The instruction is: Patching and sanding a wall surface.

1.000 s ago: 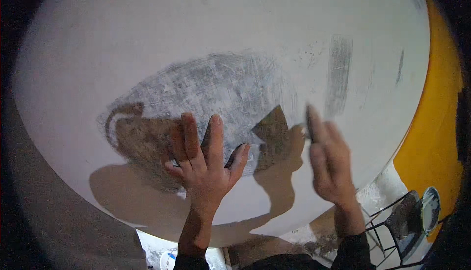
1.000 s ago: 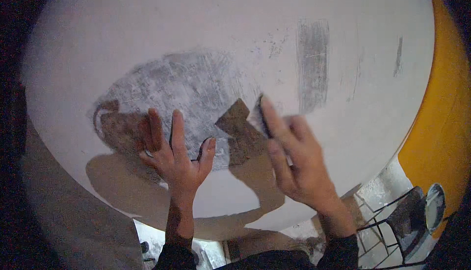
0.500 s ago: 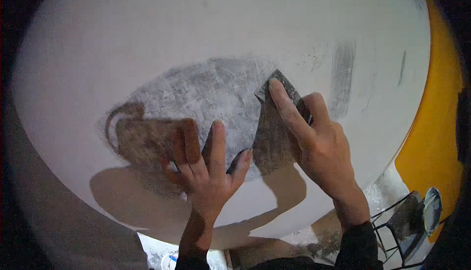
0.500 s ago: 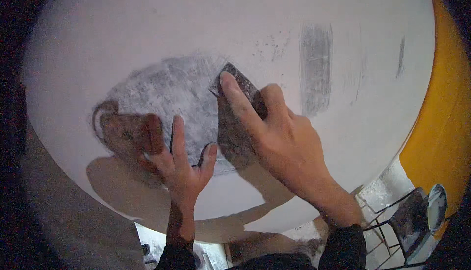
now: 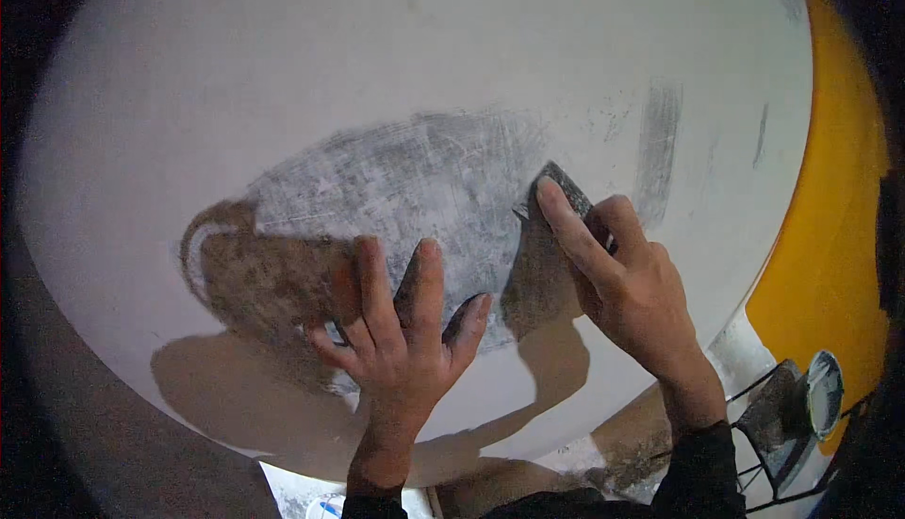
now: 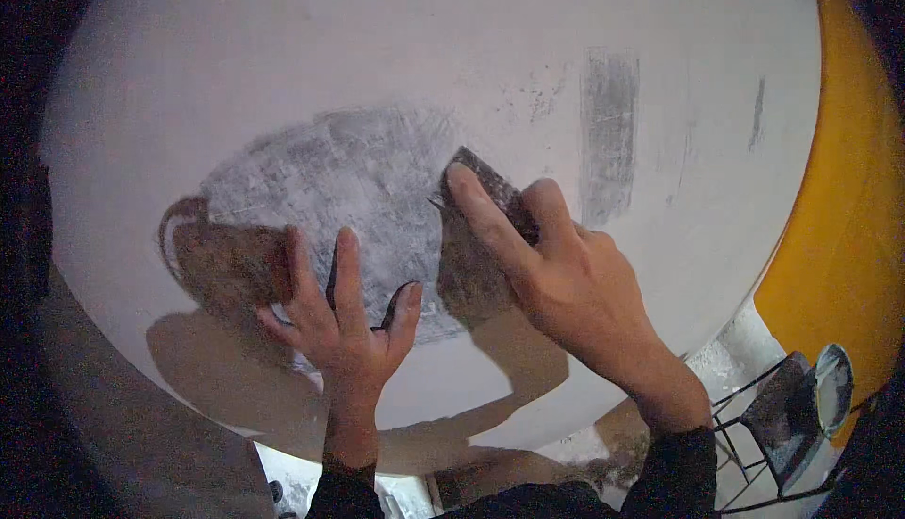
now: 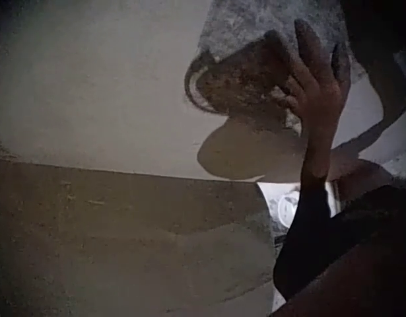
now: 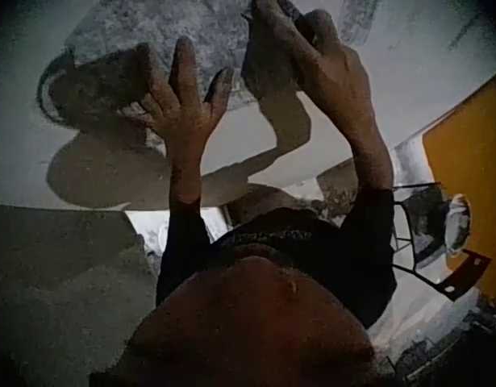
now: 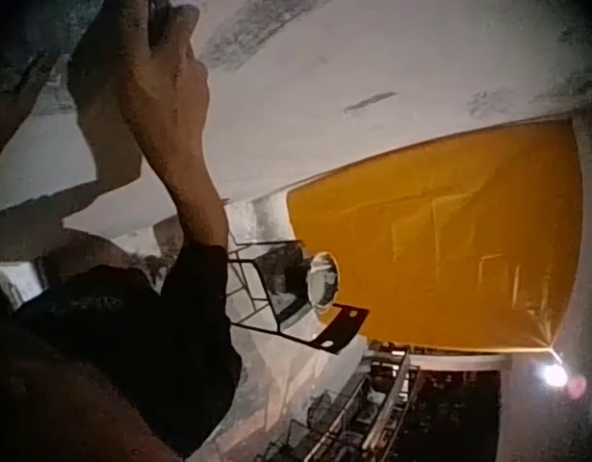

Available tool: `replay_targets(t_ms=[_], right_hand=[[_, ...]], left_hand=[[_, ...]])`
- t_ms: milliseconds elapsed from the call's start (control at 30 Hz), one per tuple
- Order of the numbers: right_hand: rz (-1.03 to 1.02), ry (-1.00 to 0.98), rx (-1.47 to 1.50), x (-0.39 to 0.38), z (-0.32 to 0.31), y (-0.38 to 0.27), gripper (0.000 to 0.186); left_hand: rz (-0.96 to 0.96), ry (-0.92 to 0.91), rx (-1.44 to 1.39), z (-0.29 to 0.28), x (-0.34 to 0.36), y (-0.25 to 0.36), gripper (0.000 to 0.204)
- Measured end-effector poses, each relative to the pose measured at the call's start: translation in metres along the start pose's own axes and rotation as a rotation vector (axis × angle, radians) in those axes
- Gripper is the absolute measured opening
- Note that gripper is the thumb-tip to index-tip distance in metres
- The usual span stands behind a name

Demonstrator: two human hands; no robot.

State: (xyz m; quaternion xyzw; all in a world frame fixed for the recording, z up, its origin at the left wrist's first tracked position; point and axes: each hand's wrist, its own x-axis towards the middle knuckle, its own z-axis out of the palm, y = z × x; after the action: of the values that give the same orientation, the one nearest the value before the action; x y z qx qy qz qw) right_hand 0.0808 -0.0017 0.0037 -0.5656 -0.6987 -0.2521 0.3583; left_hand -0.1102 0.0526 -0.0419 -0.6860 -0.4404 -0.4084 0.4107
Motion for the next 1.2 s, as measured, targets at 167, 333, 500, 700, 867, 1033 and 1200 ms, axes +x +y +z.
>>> replay_targets(t_ms=[167,333,500,700,867,1033,1200], right_hand=[[-0.015,0.027,0.068,0.02,-0.01,-0.008,0.073],[0.025,-0.059,0.039,-0.007,0.002,0.002,0.076],[0.003,0.003,0.072,0.018,-0.006,-0.006,0.072],[0.045,-0.02,0.059,-0.021,0.02,0.013,0.067],[-0.025,0.127,0.135,-0.001,0.016,0.019,0.064],[-0.134,-0.005,0.055,-0.004,0.015,0.02,0.063],[-0.137,-0.059,0.092,-0.003,0.015,0.014,0.065]], left_hand=[[-0.011,0.009,0.02,-0.001,0.002,0.003,0.063],[-0.017,0.006,0.005,0.0,0.002,0.002,0.063],[0.007,0.018,-0.015,0.0,0.003,0.0,0.066],[0.029,0.03,-0.04,0.005,0.006,0.001,0.066],[0.039,0.056,-0.09,0.004,0.008,-0.001,0.066],[0.039,0.041,-0.031,0.004,0.006,-0.001,0.066],[0.025,0.03,-0.058,0.004,0.004,-0.004,0.068]])
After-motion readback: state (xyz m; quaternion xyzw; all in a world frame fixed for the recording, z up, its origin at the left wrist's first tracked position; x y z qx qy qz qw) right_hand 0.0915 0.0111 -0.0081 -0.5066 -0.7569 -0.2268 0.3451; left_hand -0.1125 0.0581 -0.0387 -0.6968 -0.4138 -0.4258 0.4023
